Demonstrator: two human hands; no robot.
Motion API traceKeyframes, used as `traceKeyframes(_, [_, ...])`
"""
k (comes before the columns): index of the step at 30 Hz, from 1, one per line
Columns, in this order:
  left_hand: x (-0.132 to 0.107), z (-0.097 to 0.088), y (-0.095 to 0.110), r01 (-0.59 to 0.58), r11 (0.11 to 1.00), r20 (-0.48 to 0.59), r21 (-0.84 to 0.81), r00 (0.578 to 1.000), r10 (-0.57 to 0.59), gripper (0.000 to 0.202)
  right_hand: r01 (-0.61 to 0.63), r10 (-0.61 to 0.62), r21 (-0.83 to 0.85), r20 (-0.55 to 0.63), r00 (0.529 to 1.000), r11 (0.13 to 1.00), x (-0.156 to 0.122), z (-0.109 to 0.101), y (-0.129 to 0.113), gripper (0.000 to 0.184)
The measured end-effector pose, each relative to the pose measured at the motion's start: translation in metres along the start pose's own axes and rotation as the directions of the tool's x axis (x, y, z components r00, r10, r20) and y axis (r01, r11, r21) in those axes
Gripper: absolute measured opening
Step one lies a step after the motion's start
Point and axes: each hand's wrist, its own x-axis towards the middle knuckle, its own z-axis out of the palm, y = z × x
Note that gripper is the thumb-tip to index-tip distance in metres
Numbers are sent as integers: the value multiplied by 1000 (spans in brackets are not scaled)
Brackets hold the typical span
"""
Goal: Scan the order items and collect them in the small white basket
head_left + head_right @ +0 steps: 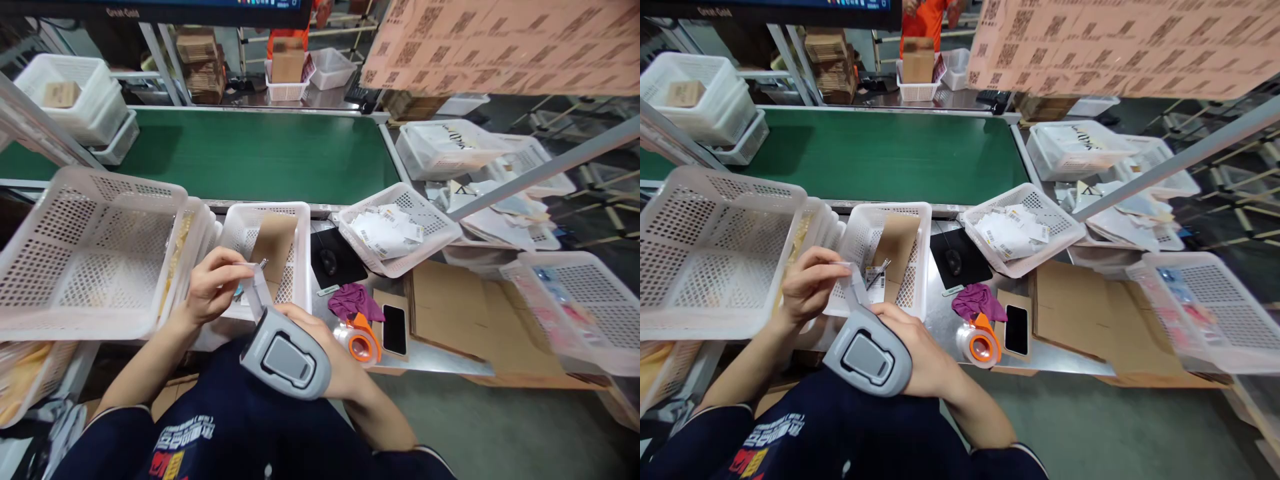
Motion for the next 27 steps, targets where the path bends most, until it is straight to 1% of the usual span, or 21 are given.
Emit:
traceKeyframes(3, [-1, -2, 4, 79, 986, 0, -144, 997, -80, 24, -5, 6, -17, 12, 1000, 1000, -1, 3, -3, 37])
traceKeyframes(7, [0, -4, 9, 189, 931, 22, -313, 981, -192, 22, 9, -8, -26, 24, 1000, 1000, -3, 7, -4, 32])
traceKeyframes(9, [0, -6, 13, 232, 904, -1, -359, 969, -249, 21, 27, -26, -26, 28, 999, 999, -5, 10, -5, 31])
traceKeyframes(12, [-1, -8, 21, 297, 872, -46, -388, 939, -341, 17, 32, -30, -36, 48, 998, 999, -6, 13, -7, 36])
traceKeyframes(13, [-2, -8, 24, 337, 854, -54, -396, 920, -388, 17, 28, -26, -41, 56, 998, 999, -6, 13, -8, 37])
traceKeyframes(15, [-5, -9, 29, 445, 790, -37, -421, 862, -506, 26, 25, -22, -45, 67, 998, 999, -6, 14, -11, 38])
traceKeyframes(17, [-8, -9, 32, 548, 697, 24, -462, 793, -608, 37, 27, -23, -57, 73, 997, 998, -6, 14, -12, 37])
traceKeyframes(18, [-9, -9, 33, 587, 646, 70, -488, 764, -641, 40, 30, -25, -69, 75, 997, 997, -6, 14, -13, 36])
traceKeyframes(21, [-11, -8, 34, 653, 506, 181, -563, 695, -696, 35, 31, -22, -103, 93, 995, 994, -6, 14, -13, 36])
traceKeyframes(23, [-10, -8, 35, 674, 428, 232, -601, 660, -714, 32, 25, -14, -110, 105, 994, 994, -7, 15, -12, 37])
traceKeyframes(25, [-9, -8, 35, 703, 351, 310, -619, 629, -713, 32, 18, -6, -108, 112, 994, 994, -8, 15, -12, 35])
traceKeyframes(27, [-10, -9, 35, 743, 278, 416, -609, 598, -686, 32, 25, -12, -106, 115, 993, 994, -9, 16, -13, 33])
